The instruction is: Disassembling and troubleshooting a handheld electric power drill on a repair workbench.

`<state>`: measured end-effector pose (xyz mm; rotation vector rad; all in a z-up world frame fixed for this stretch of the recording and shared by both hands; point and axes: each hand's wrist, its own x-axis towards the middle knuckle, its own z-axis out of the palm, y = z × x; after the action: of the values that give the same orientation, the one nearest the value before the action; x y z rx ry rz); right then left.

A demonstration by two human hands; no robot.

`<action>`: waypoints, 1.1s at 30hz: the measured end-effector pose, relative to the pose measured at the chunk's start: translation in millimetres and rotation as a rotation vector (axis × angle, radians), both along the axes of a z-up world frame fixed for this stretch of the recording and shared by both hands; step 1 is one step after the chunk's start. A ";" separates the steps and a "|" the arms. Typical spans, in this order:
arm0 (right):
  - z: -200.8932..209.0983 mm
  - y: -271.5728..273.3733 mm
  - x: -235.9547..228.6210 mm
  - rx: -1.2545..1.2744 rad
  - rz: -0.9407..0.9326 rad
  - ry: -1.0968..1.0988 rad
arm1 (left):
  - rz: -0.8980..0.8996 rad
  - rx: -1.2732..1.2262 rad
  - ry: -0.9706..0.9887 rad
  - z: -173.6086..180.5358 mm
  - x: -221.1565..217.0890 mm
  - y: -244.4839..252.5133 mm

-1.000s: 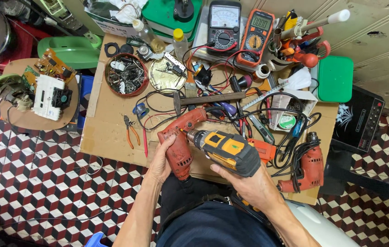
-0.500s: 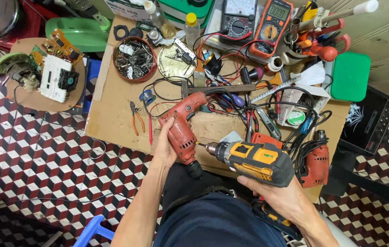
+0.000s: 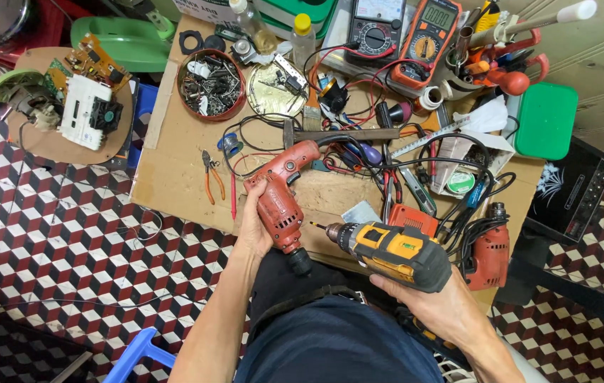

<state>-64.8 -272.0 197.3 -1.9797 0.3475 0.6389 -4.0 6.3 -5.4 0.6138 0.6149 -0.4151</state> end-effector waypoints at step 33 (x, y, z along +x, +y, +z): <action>-0.8 9.0 14.0 -0.022 0.081 0.004 | 0.007 0.030 -0.037 -6.2 3.6 -6.1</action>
<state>-50.8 -263.0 196.5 -2.0221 0.2789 0.6926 -0.3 0.2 -11.6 0.6464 0.5890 -0.3876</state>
